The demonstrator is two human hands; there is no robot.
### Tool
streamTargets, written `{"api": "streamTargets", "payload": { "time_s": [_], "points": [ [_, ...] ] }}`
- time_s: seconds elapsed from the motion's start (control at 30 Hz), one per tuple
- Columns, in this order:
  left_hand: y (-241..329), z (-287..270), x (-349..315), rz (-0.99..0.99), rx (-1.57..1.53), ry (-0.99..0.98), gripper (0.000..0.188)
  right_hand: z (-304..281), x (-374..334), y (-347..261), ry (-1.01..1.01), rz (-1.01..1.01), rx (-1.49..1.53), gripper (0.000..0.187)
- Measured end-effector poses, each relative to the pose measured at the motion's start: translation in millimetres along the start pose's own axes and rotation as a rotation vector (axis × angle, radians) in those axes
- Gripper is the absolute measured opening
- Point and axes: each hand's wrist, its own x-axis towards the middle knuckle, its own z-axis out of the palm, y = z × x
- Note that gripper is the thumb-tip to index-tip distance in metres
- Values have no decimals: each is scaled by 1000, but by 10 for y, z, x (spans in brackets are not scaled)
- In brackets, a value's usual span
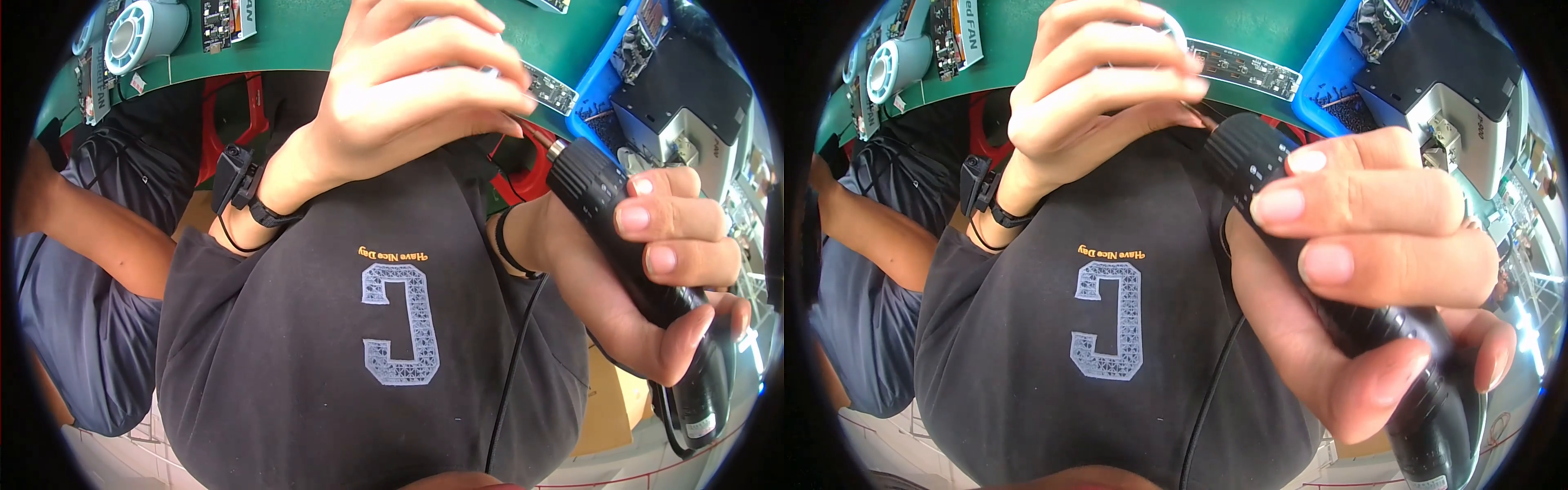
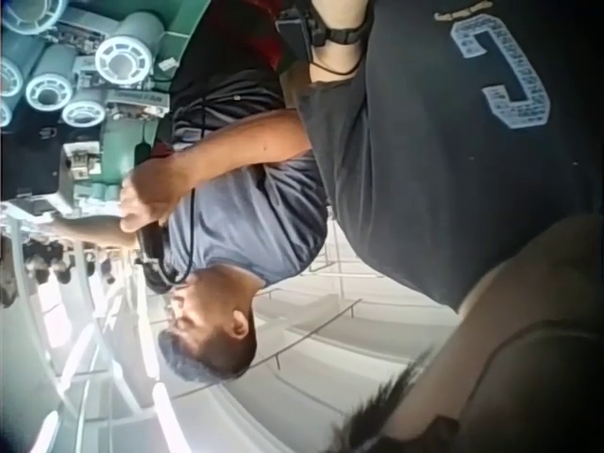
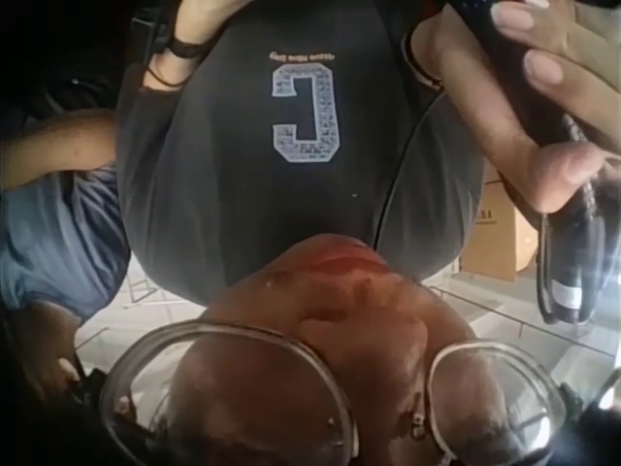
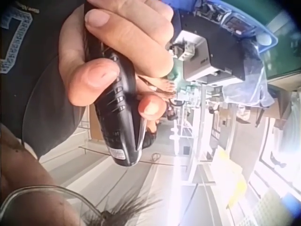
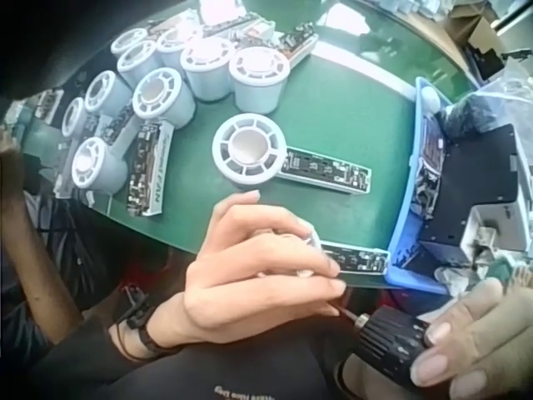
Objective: The person picks up a circuit board and a fan, aligns them, and uses a power screwdriver to fasten the components together. After setting the unit aside, they repeat the process with another set of components.
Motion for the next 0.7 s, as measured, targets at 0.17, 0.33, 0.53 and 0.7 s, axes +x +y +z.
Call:
{"api": "streamTargets", "payload": {
  "time_s": [0.17,0.33,0.53,0.7],
  "points": [
    [-17,320,253,-149,-170,134,44,-112,22,187,-160,22,-111,38],
    [-84,592,213,-31,-280,393,49,-67,1,296,-195,29,-114,39],
    [188,65,364,-790,-747,205,48,18,22,406,-253,-61,18,32],
    [-48,62,453,-152,-209,111,48,154,-78,414,-224,-104,-41,27]
  ]
}}
